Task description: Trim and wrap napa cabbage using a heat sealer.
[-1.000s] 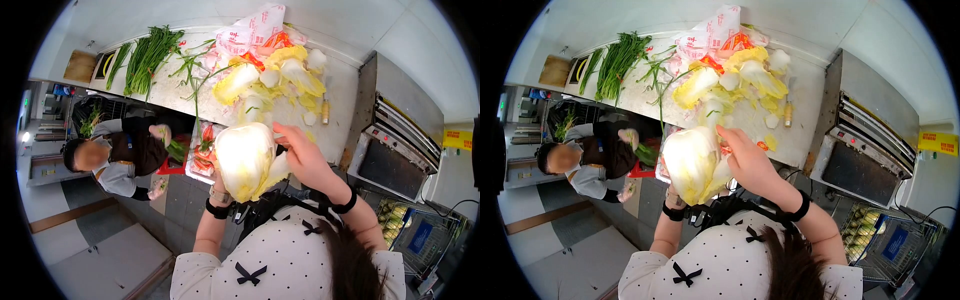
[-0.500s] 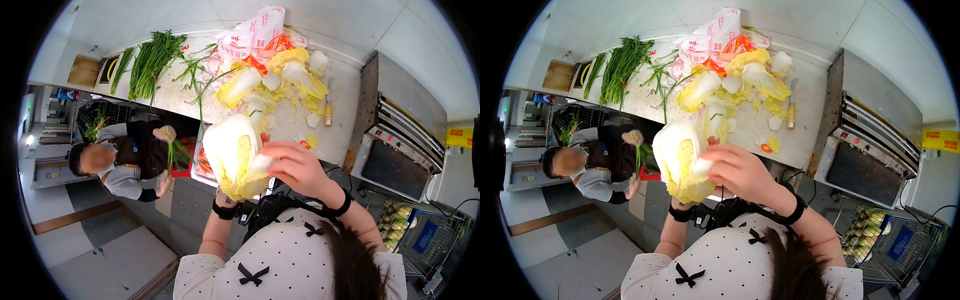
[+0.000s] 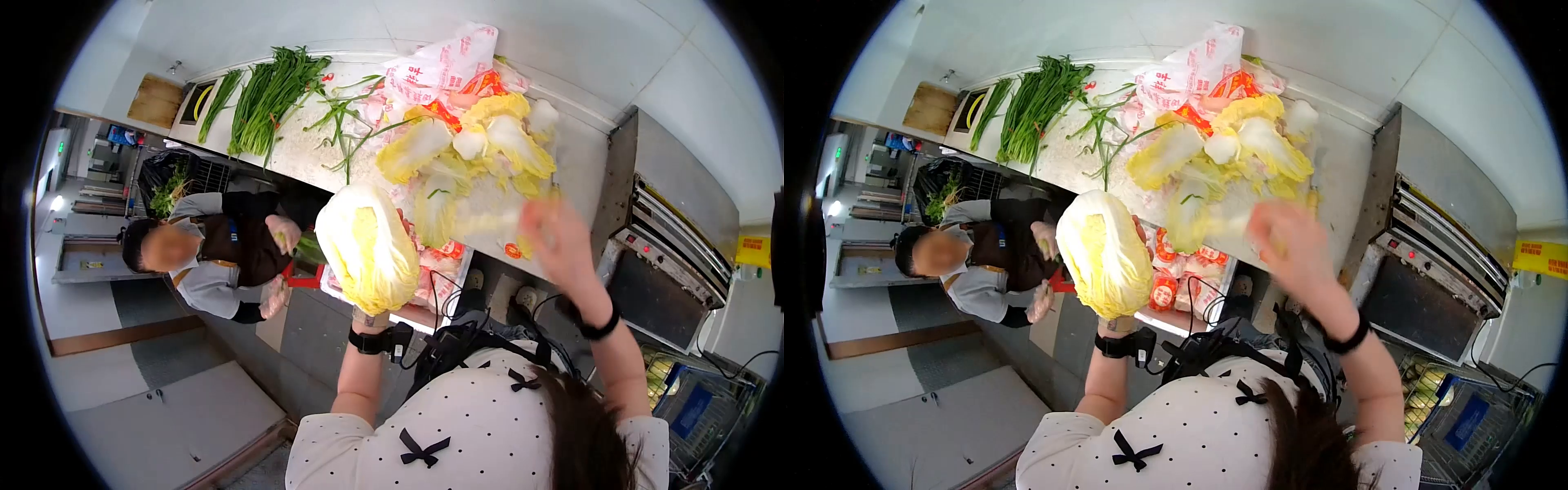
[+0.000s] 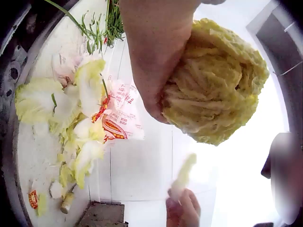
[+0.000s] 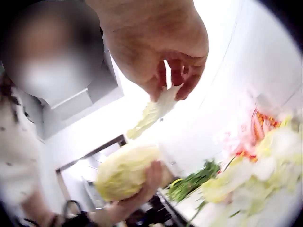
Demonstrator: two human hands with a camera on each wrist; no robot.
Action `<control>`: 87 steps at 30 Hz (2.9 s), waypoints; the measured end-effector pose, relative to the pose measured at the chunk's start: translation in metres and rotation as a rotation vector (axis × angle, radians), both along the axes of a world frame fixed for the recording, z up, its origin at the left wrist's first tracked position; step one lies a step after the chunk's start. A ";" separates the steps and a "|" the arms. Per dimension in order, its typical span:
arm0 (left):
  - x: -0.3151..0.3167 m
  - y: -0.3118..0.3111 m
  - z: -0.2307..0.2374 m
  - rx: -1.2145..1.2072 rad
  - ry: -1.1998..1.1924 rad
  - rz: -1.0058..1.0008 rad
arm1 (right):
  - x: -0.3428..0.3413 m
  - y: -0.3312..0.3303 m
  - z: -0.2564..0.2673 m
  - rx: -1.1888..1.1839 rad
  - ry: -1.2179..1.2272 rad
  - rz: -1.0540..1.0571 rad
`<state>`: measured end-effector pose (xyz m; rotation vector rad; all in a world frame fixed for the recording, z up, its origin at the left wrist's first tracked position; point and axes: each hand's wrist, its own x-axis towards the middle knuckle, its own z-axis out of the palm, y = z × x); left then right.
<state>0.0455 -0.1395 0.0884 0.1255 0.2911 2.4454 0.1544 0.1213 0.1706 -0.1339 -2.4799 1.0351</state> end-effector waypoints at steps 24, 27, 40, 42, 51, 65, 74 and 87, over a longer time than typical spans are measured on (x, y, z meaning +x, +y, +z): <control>0.034 0.017 0.010 -0.341 0.060 -0.106 | -0.019 -0.090 -0.018 -0.193 -0.337 0.083; 0.039 0.013 0.007 -0.314 0.007 -0.123 | -0.015 -0.081 -0.020 -0.186 -0.378 0.144; 0.035 0.016 0.025 -0.316 0.172 -0.162 | -0.012 -0.013 -0.048 -0.305 -0.491 0.225; 0.037 0.014 0.028 -0.385 0.269 -0.225 | -0.033 0.001 -0.048 -0.108 -0.359 0.247; 0.049 0.001 0.027 0.048 0.090 -0.381 | -0.061 -0.031 0.021 -0.124 0.071 0.581; 0.043 -0.021 -0.018 -0.452 -0.027 -0.505 | -0.048 -0.037 0.002 -0.405 -0.142 0.537; 0.025 -0.021 0.006 -0.314 -0.077 -0.445 | -0.082 -0.003 -0.079 -1.068 -0.850 0.111; -0.009 -0.008 -0.026 -0.749 -0.214 -0.334 | -0.057 0.042 -0.121 0.002 -0.272 -0.469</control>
